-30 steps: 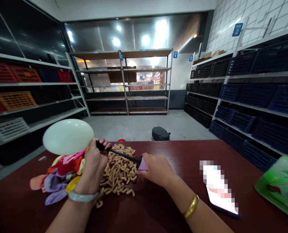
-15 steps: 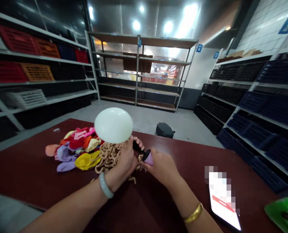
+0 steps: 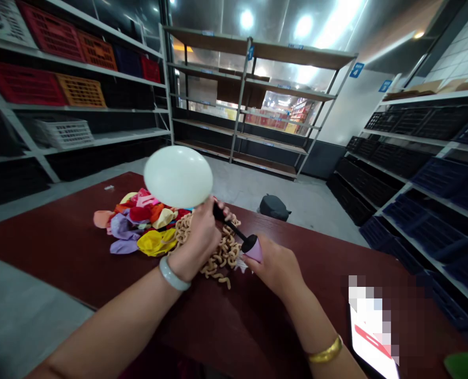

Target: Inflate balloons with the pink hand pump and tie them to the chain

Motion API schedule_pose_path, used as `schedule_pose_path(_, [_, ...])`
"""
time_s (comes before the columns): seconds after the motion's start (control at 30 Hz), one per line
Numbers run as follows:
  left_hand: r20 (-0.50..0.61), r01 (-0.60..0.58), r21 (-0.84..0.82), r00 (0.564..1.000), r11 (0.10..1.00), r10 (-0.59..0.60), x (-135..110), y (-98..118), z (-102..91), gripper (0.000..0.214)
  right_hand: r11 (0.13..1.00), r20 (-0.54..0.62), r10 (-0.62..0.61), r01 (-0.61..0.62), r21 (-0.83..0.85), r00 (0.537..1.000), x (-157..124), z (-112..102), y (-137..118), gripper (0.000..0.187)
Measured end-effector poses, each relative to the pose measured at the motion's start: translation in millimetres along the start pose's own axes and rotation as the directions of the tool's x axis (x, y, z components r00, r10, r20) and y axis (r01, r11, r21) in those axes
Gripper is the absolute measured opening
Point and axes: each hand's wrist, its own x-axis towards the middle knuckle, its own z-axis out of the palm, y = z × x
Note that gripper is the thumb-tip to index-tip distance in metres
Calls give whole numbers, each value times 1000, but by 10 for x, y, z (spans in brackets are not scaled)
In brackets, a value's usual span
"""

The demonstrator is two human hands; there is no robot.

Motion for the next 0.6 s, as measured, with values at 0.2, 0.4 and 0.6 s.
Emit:
schedule_pose_path(0.2, [-140, -131, -58, 983, 990, 121, 335, 315, -145, 27, 1000, 39, -16, 17, -24, 999, 37, 46, 148, 48])
schedule_pose_path(0.4, [-74, -98, -68, 993, 993, 93, 156, 44, -106, 30, 995, 53, 1, 4, -99, 999, 29, 31, 157, 50])
schedule_pose_path(0.6, [15, 111, -20, 994, 994, -111, -246, -335, 5, 28, 995, 28, 32, -29, -95, 999, -2, -14, 6, 50])
